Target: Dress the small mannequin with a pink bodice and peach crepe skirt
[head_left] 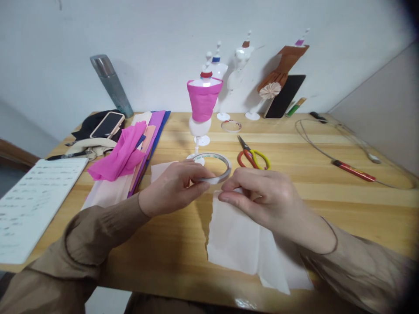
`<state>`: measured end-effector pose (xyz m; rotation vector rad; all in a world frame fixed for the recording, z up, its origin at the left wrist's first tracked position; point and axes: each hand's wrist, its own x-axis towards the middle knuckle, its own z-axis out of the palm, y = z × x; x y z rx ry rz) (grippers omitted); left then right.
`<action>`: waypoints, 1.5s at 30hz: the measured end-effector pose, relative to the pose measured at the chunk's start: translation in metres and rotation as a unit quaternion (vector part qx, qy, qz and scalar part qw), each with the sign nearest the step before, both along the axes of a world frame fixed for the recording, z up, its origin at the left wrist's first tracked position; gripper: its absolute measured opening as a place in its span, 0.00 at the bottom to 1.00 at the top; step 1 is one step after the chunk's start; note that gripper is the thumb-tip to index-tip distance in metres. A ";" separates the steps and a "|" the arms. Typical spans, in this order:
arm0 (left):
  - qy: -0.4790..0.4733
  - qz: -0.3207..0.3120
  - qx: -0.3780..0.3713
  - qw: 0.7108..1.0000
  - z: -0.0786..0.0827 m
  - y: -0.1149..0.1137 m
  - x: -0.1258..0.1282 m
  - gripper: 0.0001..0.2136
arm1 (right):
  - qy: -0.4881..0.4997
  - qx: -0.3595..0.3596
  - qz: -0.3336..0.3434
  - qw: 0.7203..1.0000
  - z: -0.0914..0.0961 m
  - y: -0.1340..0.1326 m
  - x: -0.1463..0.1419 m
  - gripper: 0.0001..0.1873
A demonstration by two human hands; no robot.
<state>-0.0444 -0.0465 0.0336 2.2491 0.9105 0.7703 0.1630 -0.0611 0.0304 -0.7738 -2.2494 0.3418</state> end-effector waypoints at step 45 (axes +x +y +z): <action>0.046 -0.005 0.092 0.995 0.004 -0.014 0.008 0.07 | -0.071 0.072 -0.100 0.990 -0.006 -0.005 -0.002 0.12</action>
